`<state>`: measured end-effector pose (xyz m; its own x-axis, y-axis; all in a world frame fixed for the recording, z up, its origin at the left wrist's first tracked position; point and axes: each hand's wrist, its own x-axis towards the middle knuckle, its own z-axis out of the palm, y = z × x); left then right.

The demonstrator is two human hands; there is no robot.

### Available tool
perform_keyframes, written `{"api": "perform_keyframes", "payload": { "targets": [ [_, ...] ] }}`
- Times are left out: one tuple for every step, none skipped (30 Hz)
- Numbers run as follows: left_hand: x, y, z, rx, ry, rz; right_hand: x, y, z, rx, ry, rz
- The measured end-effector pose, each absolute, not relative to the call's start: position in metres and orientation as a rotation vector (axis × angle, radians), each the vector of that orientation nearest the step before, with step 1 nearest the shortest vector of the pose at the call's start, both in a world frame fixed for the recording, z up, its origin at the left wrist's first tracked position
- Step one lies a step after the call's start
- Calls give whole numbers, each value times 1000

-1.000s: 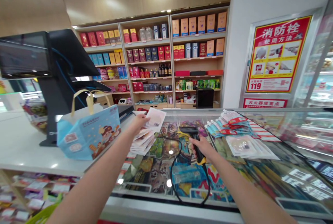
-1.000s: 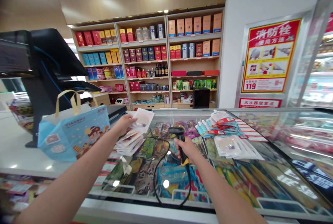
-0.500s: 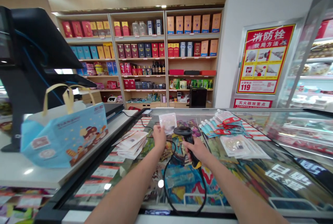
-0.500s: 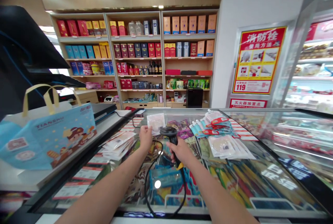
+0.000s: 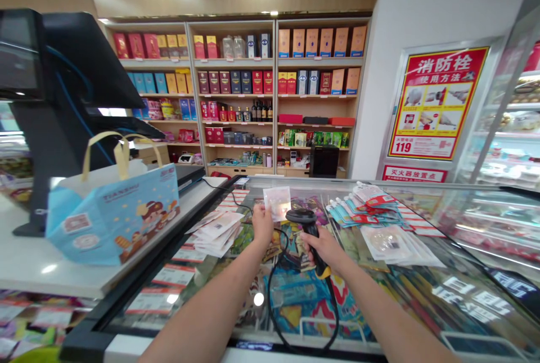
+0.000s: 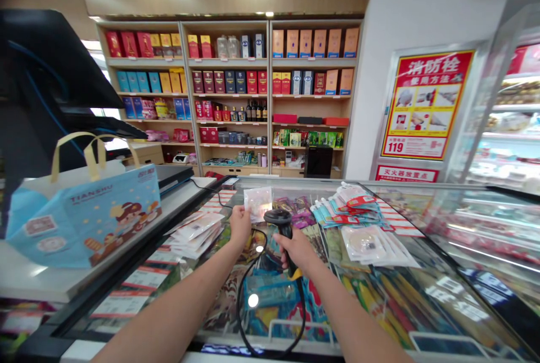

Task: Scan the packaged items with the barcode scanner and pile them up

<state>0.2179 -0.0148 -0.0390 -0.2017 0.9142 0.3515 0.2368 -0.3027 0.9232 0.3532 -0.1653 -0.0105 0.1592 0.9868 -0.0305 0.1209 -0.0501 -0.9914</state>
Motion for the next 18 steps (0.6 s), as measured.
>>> {"api": "perform_keyframes", "payload": {
  "targets": [
    [218,-14,-39,1491,1369,1545,353,-165,-11,-1394,-1167,1062],
    [217,-14,-39,1491,1373,1544,354,-165,-11,-1385,-1170,1065],
    [217,-14,-39,1492,1380,1545,354,-165,-12,-1377,-1167,1069],
    [217,-14,-39,1489,1392,1549,354,-166,-11,-1373,-1156,1077],
    [217,-15,-39,1482,1403,1554,354,-166,-10,-1369,-1139,1093],
    [217,-15,-38,1472,1409,1557,354,-167,-9,-1367,-1116,1114],
    [217,-15,-38,1450,1408,1559,354,-167,-7,-1362,-1091,1139],
    [218,-15,-38,1414,1398,1558,355,-169,-5,-1357,-1064,1164],
    [219,-15,-38,1363,1378,1555,356,-170,-2,-1354,-1038,1182],
    [221,-16,-38,1296,1348,1550,357,-172,1,-1353,-1016,1192],
    [224,-16,-37,1221,1312,1546,360,-175,4,-1351,-999,1191],
    [227,-17,-37,1146,1274,1543,363,-179,7,-1350,-984,1183],
    [232,-19,-36,1083,1238,1536,368,-183,11,-1351,-971,1170],
    [238,-21,-36,1041,1204,1523,373,-188,14,-1351,-959,1153],
    [245,-24,-35,1019,1175,1505,380,-193,16,-1349,-948,1131],
    [253,-28,-34,1014,1149,1480,388,-199,18,-1349,-936,1110],
    [262,-32,-34,1017,1126,1451,396,-205,19,-1352,-923,1087],
    [273,-37,-34,1016,1104,1423,405,-211,19,-1359,-909,1063]
  ]
}}
